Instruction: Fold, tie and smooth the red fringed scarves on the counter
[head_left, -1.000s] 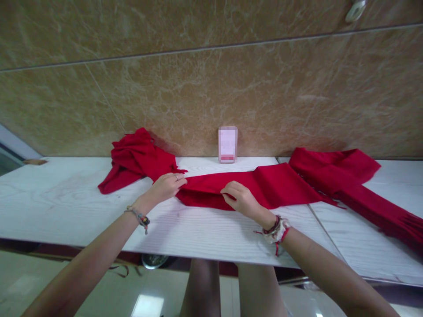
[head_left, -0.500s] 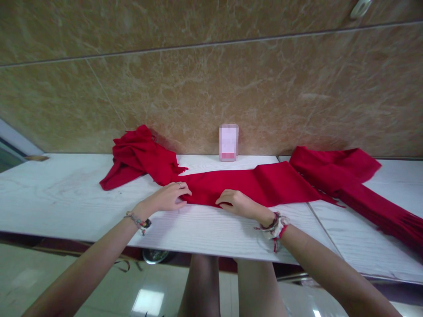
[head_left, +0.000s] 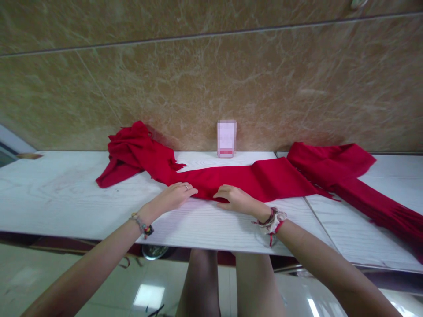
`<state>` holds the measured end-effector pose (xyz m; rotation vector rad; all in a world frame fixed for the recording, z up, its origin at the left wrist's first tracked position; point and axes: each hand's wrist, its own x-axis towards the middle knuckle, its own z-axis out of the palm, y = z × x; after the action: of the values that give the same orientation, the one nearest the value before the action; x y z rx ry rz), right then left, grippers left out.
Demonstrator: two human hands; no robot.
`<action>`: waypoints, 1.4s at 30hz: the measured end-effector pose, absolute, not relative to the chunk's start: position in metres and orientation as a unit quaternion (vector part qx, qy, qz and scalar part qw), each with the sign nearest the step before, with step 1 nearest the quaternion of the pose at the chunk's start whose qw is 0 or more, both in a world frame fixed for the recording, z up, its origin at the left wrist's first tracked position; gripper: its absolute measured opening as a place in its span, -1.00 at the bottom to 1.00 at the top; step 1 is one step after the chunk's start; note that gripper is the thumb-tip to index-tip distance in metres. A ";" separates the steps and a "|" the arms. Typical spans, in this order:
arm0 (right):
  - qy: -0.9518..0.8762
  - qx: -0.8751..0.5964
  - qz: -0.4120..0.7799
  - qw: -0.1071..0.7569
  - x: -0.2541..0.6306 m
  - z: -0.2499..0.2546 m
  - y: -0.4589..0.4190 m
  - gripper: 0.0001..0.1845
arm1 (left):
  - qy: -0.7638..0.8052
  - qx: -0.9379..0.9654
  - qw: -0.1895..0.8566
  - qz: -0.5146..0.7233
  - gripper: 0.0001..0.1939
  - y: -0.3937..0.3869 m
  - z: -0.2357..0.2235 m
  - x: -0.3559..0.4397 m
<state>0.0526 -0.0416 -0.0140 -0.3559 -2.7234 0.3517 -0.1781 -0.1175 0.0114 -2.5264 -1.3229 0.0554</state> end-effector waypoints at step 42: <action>-0.916 -0.275 0.179 0.232 0.017 0.006 0.012 -0.79 | -0.421 -0.877 0.218 -0.077 -0.87 -0.111 -0.031 -0.172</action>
<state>0.0168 0.0122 0.0064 -0.7566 -2.5157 0.4910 -0.1721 -0.1112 -0.0310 -2.4274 -1.1663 -0.2145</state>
